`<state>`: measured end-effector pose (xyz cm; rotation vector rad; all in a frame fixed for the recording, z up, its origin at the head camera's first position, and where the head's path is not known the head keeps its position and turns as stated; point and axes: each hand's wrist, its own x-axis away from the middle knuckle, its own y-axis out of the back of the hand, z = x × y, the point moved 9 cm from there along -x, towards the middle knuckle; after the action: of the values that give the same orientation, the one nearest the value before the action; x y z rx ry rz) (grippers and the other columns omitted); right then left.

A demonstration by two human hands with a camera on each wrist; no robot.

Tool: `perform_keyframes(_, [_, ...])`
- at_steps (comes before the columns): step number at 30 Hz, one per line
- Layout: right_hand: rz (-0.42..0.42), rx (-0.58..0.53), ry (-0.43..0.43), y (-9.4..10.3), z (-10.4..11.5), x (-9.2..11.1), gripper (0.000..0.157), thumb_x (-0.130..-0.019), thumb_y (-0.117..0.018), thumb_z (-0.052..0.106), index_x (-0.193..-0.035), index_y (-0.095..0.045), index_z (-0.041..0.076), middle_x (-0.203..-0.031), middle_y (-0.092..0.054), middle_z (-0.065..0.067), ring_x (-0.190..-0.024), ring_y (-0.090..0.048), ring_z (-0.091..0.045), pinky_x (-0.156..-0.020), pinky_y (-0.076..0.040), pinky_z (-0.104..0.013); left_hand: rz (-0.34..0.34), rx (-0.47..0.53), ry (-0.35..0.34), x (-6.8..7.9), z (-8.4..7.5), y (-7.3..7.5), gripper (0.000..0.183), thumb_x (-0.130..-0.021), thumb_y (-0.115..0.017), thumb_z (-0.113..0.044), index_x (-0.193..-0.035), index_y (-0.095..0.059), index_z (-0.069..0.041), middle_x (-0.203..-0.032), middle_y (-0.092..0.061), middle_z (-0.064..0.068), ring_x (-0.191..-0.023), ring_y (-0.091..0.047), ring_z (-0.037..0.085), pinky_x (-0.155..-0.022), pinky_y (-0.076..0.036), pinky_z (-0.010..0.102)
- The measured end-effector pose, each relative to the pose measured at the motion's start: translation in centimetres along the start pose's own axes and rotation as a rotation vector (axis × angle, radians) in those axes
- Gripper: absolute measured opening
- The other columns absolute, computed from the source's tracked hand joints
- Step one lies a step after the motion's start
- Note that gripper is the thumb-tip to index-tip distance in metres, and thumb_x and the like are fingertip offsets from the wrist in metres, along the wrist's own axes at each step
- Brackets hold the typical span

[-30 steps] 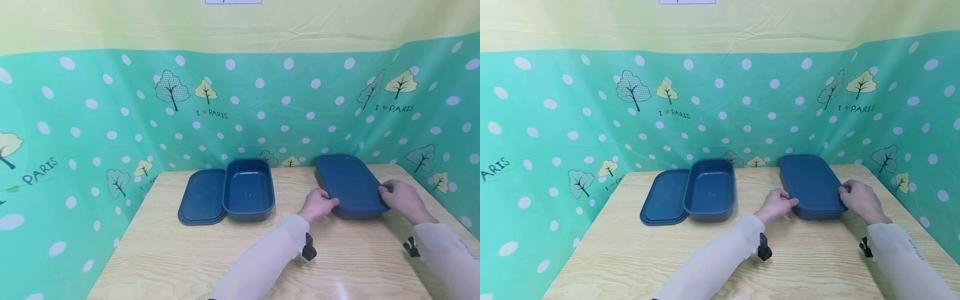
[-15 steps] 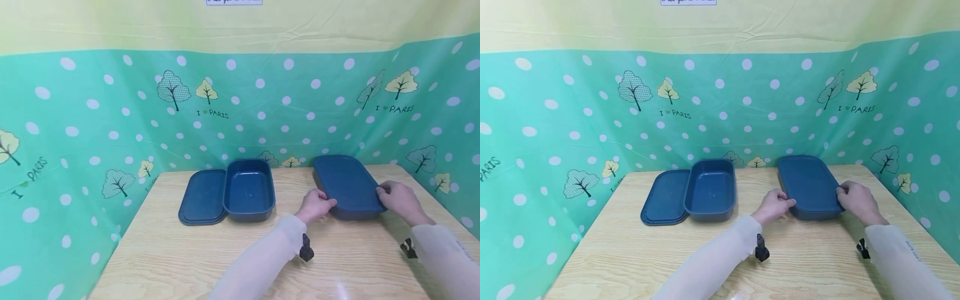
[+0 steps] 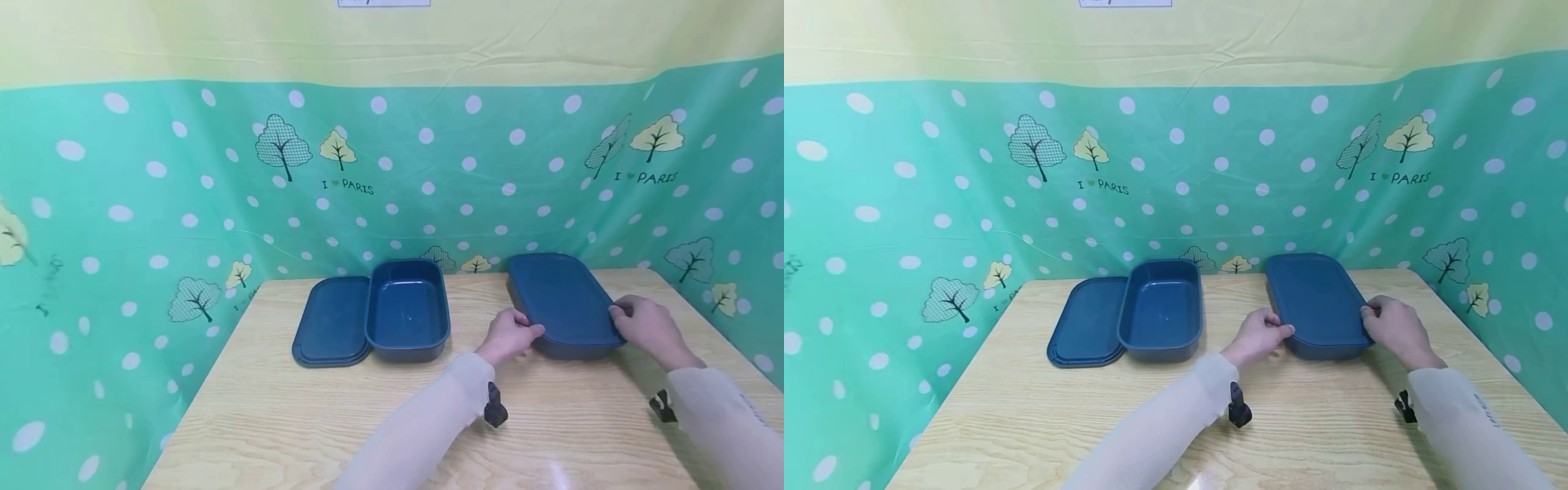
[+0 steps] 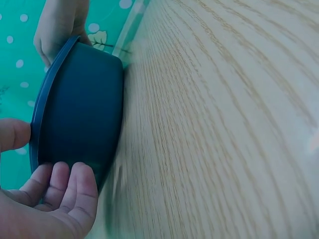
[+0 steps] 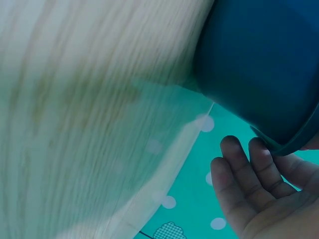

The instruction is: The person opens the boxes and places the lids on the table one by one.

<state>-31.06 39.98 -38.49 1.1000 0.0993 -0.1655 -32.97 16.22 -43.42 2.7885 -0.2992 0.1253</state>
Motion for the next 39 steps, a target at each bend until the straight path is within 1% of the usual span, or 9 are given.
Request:
perform_keyframes(3, [-0.005, -0.005, 0.008, 0.0, 0.3, 0.0, 0.044, -0.099, -0.046, 0.023, -0.115, -0.053, -0.017, -0.109, -0.055, -0.039, -0.094, -0.054, -0.052, -0.069, -0.045, -0.055, 0.007, 0.016, 0.000, 0.0, 0.1, 0.2, 0.023, -0.082, -0.075, -0.023, -0.085, -0.055, -0.012, -0.074, -0.055, -0.002, -0.061, -0.065, 0.023, -0.057, -0.048, 0.026])
perform_keyframes(7, [-0.002, -0.012, 0.018, -0.2, 0.6, 0.0, 0.044, -0.099, -0.046, 0.023, -0.114, -0.054, -0.017, -0.109, -0.055, -0.039, -0.094, -0.054, -0.052, -0.069, -0.045, -0.056, 0.015, 0.054, 0.016, 0.0, 0.4, 0.4, 0.023, -0.082, -0.075, -0.020, -0.087, -0.055, -0.011, -0.073, -0.056, -0.001, -0.063, -0.066, 0.027, -0.058, -0.052, 0.031])
perform_keyframes(10, [0.001, -0.017, 0.025, -0.4, 0.8, 0.0, 0.045, -0.099, -0.045, 0.024, -0.115, -0.053, -0.017, -0.109, -0.055, -0.039, -0.095, -0.053, -0.052, -0.070, -0.045, -0.057, 0.015, 0.061, 0.018, 0.1, 0.5, 0.7, 0.022, -0.081, -0.076, -0.020, -0.088, -0.056, -0.011, -0.074, -0.056, -0.001, -0.064, -0.066, 0.027, -0.058, -0.052, 0.031])
perform_keyframes(12, [-0.001, -0.021, 0.027, -0.4, 0.9, 0.0, 0.045, -0.099, -0.045, 0.024, -0.115, -0.053, -0.017, -0.109, -0.055, -0.039, -0.096, -0.053, -0.053, -0.071, -0.045, -0.057, 0.013, 0.050, 0.008, 0.0, 0.5, 0.8, 0.023, -0.081, -0.076, -0.021, -0.088, -0.057, -0.011, -0.074, -0.056, -0.001, -0.064, -0.066, 0.026, -0.059, -0.050, 0.028])
perform_keyframes(14, [-0.007, -0.028, 0.031, -0.5, 1.0, 0.0, 0.044, -0.099, -0.045, 0.024, -0.115, -0.054, -0.017, -0.110, -0.055, -0.039, -0.096, -0.053, -0.053, -0.071, -0.045, -0.057, 0.007, 0.031, 0.001, 0.0, 0.5, 1.1, 0.022, -0.081, -0.076, -0.022, -0.087, -0.057, -0.011, -0.075, -0.056, -0.002, -0.063, -0.063, 0.021, -0.060, -0.048, 0.026])
perform_keyframes(19, [0.000, -0.052, 0.018, -0.9, 1.2, 0.1, 0.045, -0.099, -0.044, 0.024, -0.117, -0.053, -0.016, -0.110, -0.055, -0.038, -0.095, -0.055, -0.050, -0.069, -0.047, -0.053, -0.013, 0.001, -0.003, 0.1, 0.6, 1.6, 0.023, -0.081, -0.076, -0.023, -0.085, -0.057, -0.012, -0.076, -0.055, -0.003, -0.062, -0.055, 0.011, -0.062, -0.046, 0.026])
perform_keyframes(26, [0.001, -0.067, 0.010, -1.1, 1.5, 0.2, 0.046, -0.100, -0.043, 0.025, -0.118, -0.053, -0.016, -0.107, -0.057, -0.037, -0.090, -0.057, -0.045, -0.066, -0.048, -0.049, -0.018, -0.009, 0.003, 0.1, 0.9, 1.7, 0.023, -0.080, -0.076, -0.024, -0.086, -0.057, -0.012, -0.078, -0.054, -0.004, -0.069, -0.053, 0.010, -0.065, -0.046, 0.027])
perform_keyframes(33, [0.000, -0.080, 0.008, -1.4, 1.6, 0.2, 0.047, -0.100, -0.042, 0.026, -0.119, -0.052, -0.016, -0.109, -0.056, -0.038, -0.094, -0.055, -0.049, -0.068, -0.047, -0.053, -0.029, -0.006, -0.013, 0.3, 1.0, 2.1, 0.023, -0.080, -0.077, -0.023, -0.085, -0.057, -0.012, -0.079, -0.053, -0.003, -0.071, -0.052, 0.010, -0.068, -0.046, 0.027])
perform_keyframes(39, [-0.006, -0.081, 0.004, -1.8, 1.6, 0.1, 0.047, -0.100, -0.042, 0.026, -0.120, -0.052, -0.015, -0.109, -0.056, -0.038, -0.095, -0.055, -0.049, -0.069, -0.047, -0.053, -0.041, 0.002, -0.019, 0.3, 1.1, 2.4, 0.023, -0.079, -0.077, -0.021, -0.084, -0.057, -0.011, -0.078, -0.054, -0.003, -0.070, -0.051, 0.011, -0.066, -0.045, 0.027])
